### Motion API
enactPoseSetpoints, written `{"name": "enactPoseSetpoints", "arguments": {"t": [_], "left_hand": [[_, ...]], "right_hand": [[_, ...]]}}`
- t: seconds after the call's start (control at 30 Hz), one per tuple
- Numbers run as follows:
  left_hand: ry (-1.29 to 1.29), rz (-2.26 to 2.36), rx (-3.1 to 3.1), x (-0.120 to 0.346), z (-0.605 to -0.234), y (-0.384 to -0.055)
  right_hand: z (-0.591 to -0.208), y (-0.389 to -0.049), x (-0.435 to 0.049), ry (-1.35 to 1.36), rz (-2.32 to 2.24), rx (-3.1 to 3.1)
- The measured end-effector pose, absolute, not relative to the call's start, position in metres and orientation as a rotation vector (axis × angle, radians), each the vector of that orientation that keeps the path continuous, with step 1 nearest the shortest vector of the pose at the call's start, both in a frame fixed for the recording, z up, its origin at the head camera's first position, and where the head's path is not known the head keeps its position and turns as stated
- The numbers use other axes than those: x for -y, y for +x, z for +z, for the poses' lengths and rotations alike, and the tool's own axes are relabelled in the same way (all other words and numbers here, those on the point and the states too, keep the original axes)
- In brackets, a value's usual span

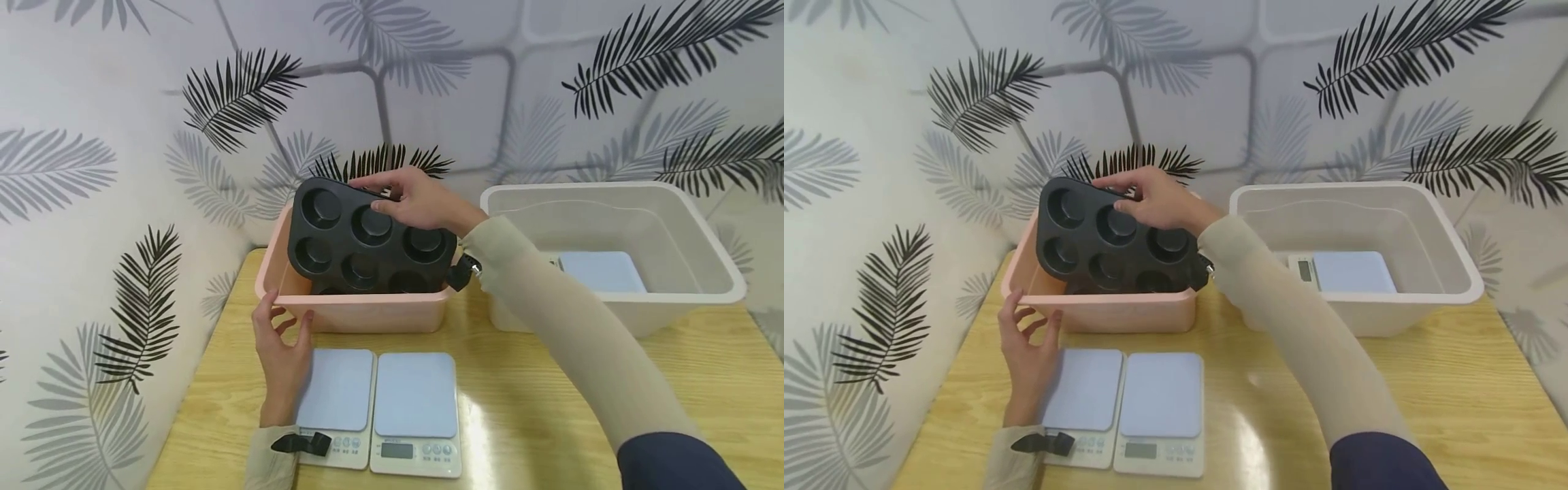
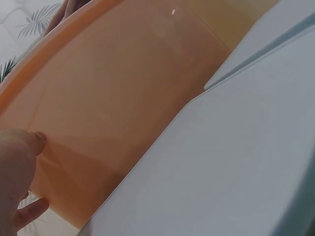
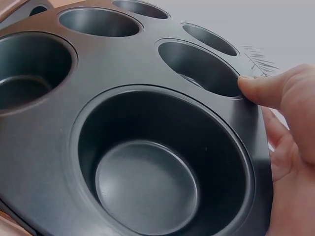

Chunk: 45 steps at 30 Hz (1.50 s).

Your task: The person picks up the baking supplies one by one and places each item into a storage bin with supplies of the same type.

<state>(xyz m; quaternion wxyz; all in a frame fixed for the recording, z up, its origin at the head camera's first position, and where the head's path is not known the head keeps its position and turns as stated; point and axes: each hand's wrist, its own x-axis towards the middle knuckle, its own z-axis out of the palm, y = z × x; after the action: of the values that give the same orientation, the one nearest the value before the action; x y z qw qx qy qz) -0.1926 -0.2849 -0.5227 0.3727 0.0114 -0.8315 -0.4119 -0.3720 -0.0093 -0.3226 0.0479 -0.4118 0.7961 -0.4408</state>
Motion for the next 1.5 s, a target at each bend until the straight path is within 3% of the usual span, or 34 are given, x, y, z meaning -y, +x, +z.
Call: {"name": "enactPoseSetpoints", "arguments": {"t": [0.7,1.5], "left_hand": [[0.030,-1.052,2.145,0.281,-0.521,-0.191],[0.007,-1.079,2.112,0.280,-0.523,-0.193]], "right_hand": [[-0.344,-0.363,0.021,-1.280,-1.080,-2.399],[-0.339,-0.345,-0.014,-1.202,-1.300,-2.525]]}}
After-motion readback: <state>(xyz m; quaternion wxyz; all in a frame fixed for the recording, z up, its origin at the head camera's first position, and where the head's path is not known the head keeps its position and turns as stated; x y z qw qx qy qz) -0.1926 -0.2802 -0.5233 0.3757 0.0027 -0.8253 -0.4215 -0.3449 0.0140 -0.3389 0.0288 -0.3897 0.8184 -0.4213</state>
